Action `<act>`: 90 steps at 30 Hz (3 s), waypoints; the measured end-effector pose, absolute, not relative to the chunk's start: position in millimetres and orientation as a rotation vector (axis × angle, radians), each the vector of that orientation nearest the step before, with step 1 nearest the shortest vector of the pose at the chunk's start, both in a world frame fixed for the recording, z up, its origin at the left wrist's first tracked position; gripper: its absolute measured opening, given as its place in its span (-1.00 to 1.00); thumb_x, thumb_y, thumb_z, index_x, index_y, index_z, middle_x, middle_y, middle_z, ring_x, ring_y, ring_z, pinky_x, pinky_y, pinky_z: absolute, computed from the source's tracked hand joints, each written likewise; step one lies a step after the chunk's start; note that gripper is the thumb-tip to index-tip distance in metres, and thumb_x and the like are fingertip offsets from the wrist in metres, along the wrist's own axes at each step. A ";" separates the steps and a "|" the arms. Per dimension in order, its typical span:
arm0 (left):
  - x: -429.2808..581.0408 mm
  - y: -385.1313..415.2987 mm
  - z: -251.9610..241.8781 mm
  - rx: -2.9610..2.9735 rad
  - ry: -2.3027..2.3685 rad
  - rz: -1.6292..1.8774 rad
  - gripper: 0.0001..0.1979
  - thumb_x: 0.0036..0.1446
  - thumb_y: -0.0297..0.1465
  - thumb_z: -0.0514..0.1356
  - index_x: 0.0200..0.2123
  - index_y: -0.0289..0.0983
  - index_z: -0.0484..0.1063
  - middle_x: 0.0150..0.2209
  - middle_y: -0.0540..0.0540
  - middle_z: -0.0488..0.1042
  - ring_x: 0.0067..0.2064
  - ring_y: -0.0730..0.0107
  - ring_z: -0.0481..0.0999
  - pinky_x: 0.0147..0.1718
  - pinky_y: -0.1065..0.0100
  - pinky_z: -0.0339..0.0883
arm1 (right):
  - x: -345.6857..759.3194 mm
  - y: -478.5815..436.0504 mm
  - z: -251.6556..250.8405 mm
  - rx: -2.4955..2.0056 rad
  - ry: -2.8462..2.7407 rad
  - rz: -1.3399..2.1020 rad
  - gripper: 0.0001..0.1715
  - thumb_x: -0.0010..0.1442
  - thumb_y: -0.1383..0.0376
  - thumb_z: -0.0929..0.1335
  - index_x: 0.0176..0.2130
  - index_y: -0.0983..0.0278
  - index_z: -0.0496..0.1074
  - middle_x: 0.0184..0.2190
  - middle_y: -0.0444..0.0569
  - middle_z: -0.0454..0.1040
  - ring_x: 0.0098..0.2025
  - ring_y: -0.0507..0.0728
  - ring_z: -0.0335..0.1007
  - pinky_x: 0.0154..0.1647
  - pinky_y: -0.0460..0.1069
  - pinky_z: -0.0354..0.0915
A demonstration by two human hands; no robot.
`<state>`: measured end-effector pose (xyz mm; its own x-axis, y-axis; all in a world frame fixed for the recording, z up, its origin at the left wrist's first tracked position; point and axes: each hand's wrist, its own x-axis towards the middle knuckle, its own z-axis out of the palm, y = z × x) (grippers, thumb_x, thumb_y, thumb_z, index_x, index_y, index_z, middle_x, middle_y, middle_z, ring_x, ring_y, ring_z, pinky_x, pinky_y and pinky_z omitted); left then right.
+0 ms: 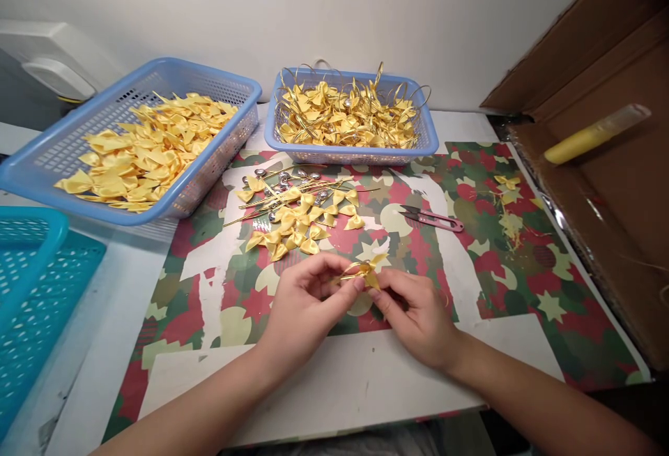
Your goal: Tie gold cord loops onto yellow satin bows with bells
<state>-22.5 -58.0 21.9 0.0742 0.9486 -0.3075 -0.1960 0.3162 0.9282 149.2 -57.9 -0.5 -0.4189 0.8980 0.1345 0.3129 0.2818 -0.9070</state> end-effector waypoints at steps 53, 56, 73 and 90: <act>-26.7 -57.7 11.3 2.376 1.425 1.030 -0.90 0.19 -0.43 0.14 -0.37 -0.25 0.44 -0.42 -0.07 0.51 -0.36 0.34 0.41 -0.38 0.35 0.27 | 154.8 -40.0 14.1 -1.000 -1.990 0.453 -0.91 0.13 0.33 0.43 -0.30 0.14 0.55 -0.34 -0.05 0.49 -0.24 0.15 0.29 -0.17 0.11 0.27; -25.1 -56.7 12.1 2.392 1.422 1.043 -0.89 0.18 -0.43 0.14 -0.35 -0.25 0.46 -0.40 -0.09 0.47 -0.34 0.31 0.38 -0.36 0.34 0.27 | 153.1 -37.7 7.5 -0.976 -1.980 0.488 -0.89 0.16 0.35 0.41 -0.35 0.14 0.55 -0.37 -0.07 0.47 -0.25 0.14 0.28 -0.17 0.09 0.27; -40.8 -35.2 14.7 1.315 1.153 0.662 -0.70 -0.01 -0.18 0.28 -0.44 -0.31 0.40 -0.49 -0.04 0.46 -0.47 0.43 0.44 -0.53 0.47 0.23 | 145.7 11.7 59.9 -0.908 -1.429 1.302 -0.60 0.21 -0.04 0.33 -0.31 0.19 0.16 -0.56 -0.25 0.30 -0.48 0.00 0.35 -0.31 -0.02 0.35; -43.8 -32.7 -1.9 1.530 1.215 0.615 -0.82 0.02 -0.28 0.19 -0.45 -0.29 0.40 -0.51 -0.01 0.43 -0.49 0.44 0.37 -0.53 0.46 0.18 | 171.0 58.9 173.9 -0.887 -1.297 0.992 -0.15 -0.05 0.36 -0.43 -0.70 0.57 0.13 -0.61 -0.27 0.23 -0.56 -0.32 0.17 -0.51 0.14 -0.12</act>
